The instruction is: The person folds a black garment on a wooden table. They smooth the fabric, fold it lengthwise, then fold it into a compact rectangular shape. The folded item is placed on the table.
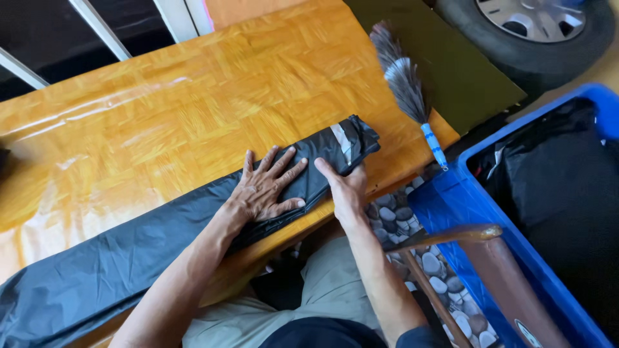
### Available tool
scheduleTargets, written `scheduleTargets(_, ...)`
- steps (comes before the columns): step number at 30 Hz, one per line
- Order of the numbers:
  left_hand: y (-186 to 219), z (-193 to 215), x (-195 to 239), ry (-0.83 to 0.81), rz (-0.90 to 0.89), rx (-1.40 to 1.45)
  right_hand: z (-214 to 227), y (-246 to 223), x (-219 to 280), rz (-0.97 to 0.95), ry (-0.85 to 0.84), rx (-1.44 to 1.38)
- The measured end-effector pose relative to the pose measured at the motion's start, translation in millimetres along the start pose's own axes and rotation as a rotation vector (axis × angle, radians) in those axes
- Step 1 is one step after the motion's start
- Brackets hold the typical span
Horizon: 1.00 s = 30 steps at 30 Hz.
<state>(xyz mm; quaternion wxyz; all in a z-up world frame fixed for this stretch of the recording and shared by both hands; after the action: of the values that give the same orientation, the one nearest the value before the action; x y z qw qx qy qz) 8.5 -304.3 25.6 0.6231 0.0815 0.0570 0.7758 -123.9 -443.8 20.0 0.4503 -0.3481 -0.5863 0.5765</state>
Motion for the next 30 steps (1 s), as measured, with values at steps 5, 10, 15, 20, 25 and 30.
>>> scheduleTargets(5, 5.8, 7.0, -1.3, -0.075, 0.010, -0.059, -21.2, 15.1, -15.3, -0.154, 0.177, -0.550)
scheduleTargets(10, 15.6, 21.9, -20.4, -0.172, 0.024, -0.055, -7.3, 31.5, -14.8, -0.208, 0.119, -0.615)
scheduleTargets(15, 1.8, -27.5, -50.4, 0.086, -0.120, 0.076, -0.5, 38.6, -18.1, -0.177, 0.102, -0.633)
scheduleTargets(20, 6.0, -19.0, -44.9, 0.115, -0.158, 0.092, 5.7, 48.1, -18.6, -0.049, -0.034, -0.561)
scheduleTargets(25, 2.2, -28.8, -46.2, 0.151, -0.136, 0.088, 14.5, 58.2, -26.7, 0.067, -0.151, -0.347)
scheduleTargets(30, -4.3, -42.8, -50.4, 0.185, -0.163, 0.111, 35.5, 60.2, -47.0, 0.284, -0.367, -0.014)
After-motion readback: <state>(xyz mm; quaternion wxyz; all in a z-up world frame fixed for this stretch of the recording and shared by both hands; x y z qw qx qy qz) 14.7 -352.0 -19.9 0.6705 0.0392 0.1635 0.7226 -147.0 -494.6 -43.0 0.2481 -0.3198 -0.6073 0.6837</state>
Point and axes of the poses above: each hand's wrist, its own x-axis away from the middle knuckle, its own z-axis out of the back of the hand, y = z × x, the point moved 2 cm from there along -x, towards the middle knuckle, and after that the axes turned 1 degree about y, right-handed, at the moved point
